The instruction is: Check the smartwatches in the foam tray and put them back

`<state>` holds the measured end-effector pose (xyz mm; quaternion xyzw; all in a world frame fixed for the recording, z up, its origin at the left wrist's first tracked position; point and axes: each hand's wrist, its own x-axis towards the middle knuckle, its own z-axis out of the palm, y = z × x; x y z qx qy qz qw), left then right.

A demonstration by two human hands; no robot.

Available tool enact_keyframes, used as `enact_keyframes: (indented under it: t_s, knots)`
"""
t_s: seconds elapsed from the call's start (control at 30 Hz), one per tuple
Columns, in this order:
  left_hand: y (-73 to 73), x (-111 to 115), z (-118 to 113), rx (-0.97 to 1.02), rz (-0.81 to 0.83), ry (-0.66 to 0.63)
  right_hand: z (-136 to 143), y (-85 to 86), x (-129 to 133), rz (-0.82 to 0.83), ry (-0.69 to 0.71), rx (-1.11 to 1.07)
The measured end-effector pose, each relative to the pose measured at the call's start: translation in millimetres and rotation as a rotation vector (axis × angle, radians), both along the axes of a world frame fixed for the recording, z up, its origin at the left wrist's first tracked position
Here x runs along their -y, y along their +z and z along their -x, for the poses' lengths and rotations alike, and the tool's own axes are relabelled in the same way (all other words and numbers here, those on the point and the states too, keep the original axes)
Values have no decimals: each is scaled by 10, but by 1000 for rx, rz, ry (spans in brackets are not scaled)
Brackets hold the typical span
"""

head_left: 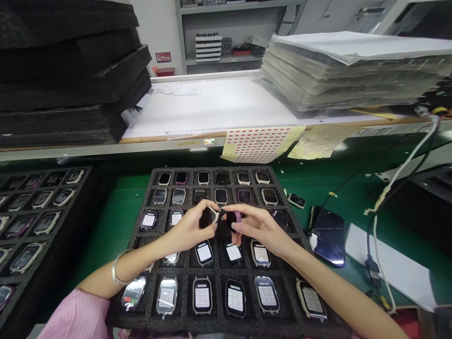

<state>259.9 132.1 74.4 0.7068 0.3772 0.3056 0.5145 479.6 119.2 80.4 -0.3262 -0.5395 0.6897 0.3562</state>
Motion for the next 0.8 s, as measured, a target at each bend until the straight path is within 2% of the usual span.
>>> enact_keyframes:
  t_s: [0.23,0.53,0.8]
  knots:
    - [-2,-26,-30,76,36,47,27,23,15,40,-36,-75]
    - [59,30,-17,-16,-6,9,46,72,40,63,-41,-66]
    - [66,7,-31,14,-21,31,24,47,11,62,-43,-72]
